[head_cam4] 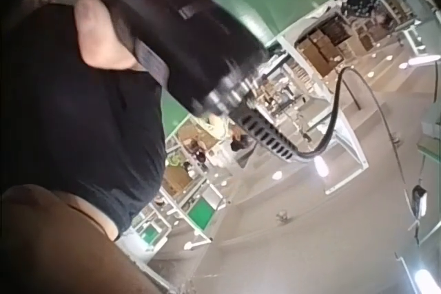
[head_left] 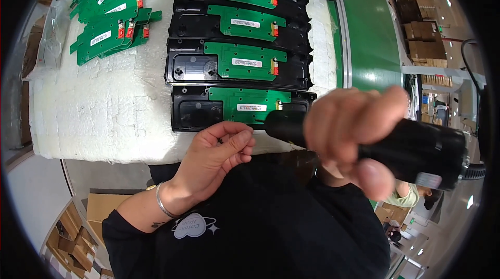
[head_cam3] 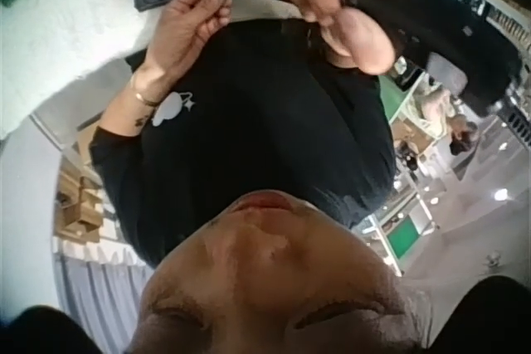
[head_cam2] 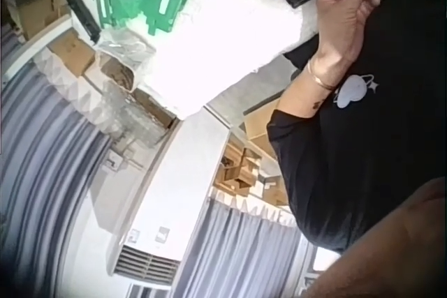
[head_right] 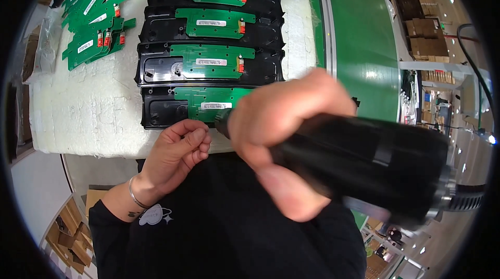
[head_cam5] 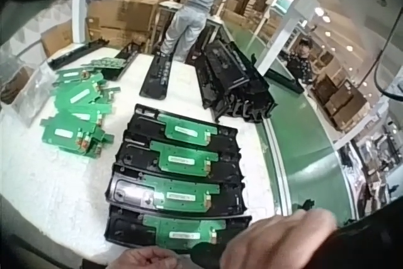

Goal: Assembling circuit boards into plastic housings and securing them with screws using an electric screwdriver.

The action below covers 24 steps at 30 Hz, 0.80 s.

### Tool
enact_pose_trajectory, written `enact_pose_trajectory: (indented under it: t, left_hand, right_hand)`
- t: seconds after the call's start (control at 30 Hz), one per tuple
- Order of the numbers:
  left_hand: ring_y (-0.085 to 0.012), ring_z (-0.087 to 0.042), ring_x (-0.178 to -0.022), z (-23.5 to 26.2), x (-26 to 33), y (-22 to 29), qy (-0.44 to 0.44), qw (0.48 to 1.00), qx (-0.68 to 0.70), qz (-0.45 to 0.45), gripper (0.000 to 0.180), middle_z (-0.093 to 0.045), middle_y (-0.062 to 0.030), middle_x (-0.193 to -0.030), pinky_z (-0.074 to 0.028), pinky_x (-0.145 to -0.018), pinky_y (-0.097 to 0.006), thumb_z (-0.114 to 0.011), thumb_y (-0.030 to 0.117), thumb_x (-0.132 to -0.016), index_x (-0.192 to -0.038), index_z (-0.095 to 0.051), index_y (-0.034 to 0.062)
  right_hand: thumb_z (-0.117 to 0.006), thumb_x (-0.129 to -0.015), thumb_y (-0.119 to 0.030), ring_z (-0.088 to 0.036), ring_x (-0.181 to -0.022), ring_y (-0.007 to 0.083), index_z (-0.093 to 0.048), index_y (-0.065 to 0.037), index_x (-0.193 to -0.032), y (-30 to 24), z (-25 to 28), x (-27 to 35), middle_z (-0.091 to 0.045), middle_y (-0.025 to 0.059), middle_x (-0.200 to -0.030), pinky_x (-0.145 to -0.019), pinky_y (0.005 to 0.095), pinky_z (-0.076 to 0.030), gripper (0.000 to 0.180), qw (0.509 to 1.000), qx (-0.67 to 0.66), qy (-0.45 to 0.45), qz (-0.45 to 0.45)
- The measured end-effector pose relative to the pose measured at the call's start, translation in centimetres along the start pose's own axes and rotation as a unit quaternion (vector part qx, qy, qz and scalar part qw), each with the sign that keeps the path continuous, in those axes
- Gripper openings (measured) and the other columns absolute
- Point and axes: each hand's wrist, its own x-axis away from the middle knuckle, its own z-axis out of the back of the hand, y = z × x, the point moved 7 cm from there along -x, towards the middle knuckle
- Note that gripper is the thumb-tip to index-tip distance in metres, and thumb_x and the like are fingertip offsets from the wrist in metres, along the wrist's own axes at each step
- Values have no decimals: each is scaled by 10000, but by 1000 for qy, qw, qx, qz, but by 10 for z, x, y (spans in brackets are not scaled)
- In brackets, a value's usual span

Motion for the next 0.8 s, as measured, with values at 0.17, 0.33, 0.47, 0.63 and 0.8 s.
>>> enact_pose_trajectory:
  t: [0.17,0.33,0.47,0.63,0.8]
  left_hand:
    - [-82,-557,-724,-3,2,-4,32,999,-6,17,127,-579,-31,-822,-491,-654,-202,-534,147,-883,-940,-556,36]
    - [-87,-562,-739,-8,0,-10,-68,994,84,7,157,-595,-33,-836,-487,-672,-209,-549,169,-877,-956,-576,36]
    - [-87,-562,-739,-8,2,-13,-76,990,117,23,160,-596,-25,-817,-487,-673,-222,-533,192,-888,-934,-580,47]
    - [-132,-558,-877,-23,6,-11,-61,992,105,42,239,-573,-59,-953,-466,-787,-251,-487,208,-911,-1056,-523,20]
    - [-223,-493,-1107,-10,10,-19,-78,996,-5,32,333,-504,-120,-1169,-380,-964,-301,-415,148,-931,-1234,-398,9]
  right_hand:
    - [-667,-725,-107,-566,-495,91,-435,-74,-866,-51,-13,0,-581,18,-583,-481,200,-497,274,983,-32,-165,79]
    - [-674,-726,-80,-561,-494,119,-426,-81,-851,-46,-24,5,-578,30,-591,-496,220,-510,277,974,-47,-205,85]
    - [-670,-741,-79,-556,-490,117,-423,-85,-846,-42,-28,8,-575,25,-590,-487,217,-500,268,976,-26,-190,105]
    - [-660,-761,-155,-501,-452,101,-428,-92,-910,-22,-18,1,-539,-13,-590,-441,216,-420,282,993,32,-68,87]
    - [-561,-714,-197,-434,-467,119,-437,-69,-982,17,2,-10,-454,-5,-588,-500,278,-373,322,998,51,23,14]
